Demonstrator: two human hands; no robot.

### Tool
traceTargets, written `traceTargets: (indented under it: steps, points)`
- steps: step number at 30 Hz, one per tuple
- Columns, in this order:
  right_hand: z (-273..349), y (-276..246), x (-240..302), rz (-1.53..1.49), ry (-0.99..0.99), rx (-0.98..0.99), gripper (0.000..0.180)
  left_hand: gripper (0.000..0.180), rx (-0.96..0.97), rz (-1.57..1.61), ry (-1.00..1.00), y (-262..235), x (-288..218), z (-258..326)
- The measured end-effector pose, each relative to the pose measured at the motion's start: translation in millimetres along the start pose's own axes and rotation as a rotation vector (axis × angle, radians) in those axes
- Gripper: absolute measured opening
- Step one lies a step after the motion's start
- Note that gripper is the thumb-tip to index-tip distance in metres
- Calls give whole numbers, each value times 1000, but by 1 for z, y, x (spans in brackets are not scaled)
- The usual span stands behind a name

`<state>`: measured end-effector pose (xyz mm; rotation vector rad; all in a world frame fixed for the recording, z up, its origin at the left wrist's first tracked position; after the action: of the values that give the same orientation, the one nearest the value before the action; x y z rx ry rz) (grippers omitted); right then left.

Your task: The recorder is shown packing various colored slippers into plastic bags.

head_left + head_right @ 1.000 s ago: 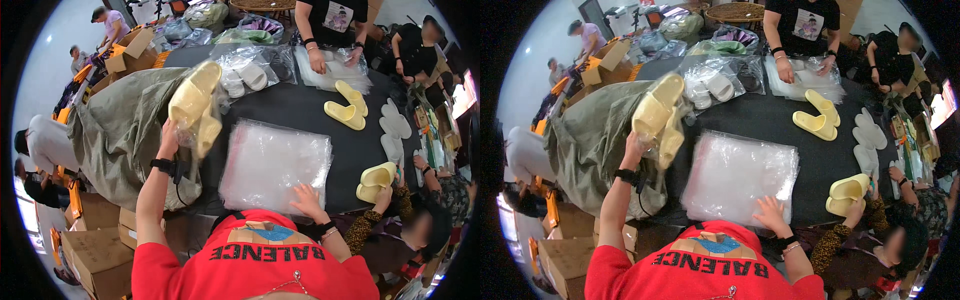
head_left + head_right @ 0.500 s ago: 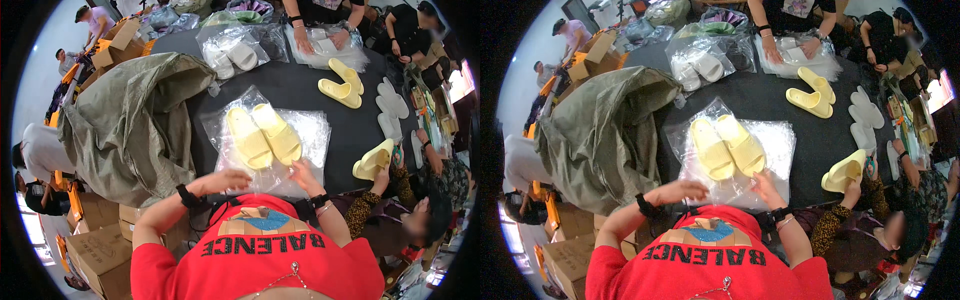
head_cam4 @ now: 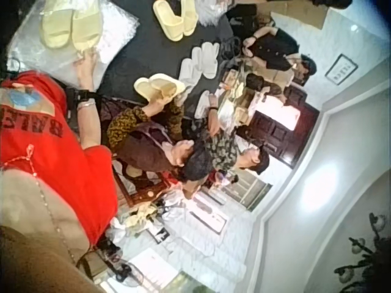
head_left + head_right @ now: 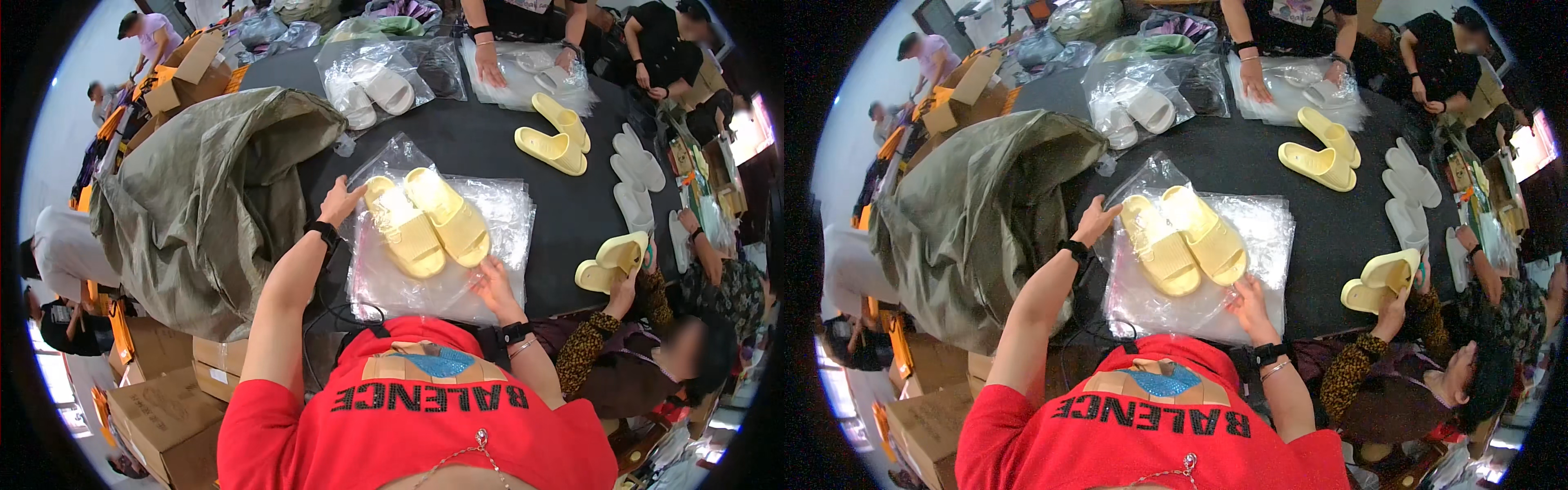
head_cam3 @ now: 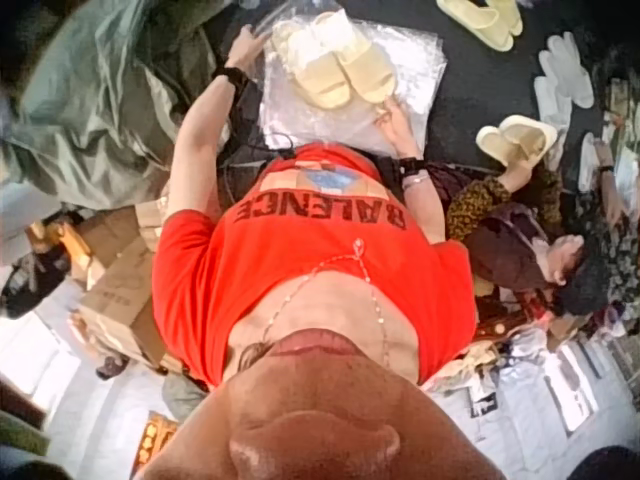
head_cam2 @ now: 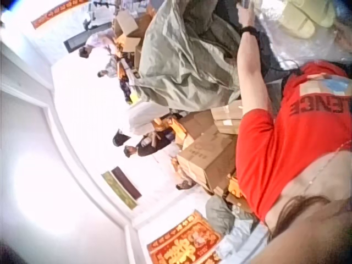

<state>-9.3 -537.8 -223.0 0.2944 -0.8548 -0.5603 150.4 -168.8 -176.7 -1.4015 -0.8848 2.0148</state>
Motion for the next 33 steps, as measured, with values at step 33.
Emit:
traceTargets:
  steps: [33]
  points:
    - [-26,10,33,201,-135,-142,48,48,223,-388,1117,81,-106,95]
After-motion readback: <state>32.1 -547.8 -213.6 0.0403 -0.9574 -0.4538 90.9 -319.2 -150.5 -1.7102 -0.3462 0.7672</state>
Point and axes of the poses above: each hand's wrist, its own z-axis away from the middle knuckle, its own y-axis out of the palm, x = y × z, the point moved 6 cm from there along -z, towards the middle knuckle, and after that the axes turned 5 degrees about -z, right-handed, at the moved point
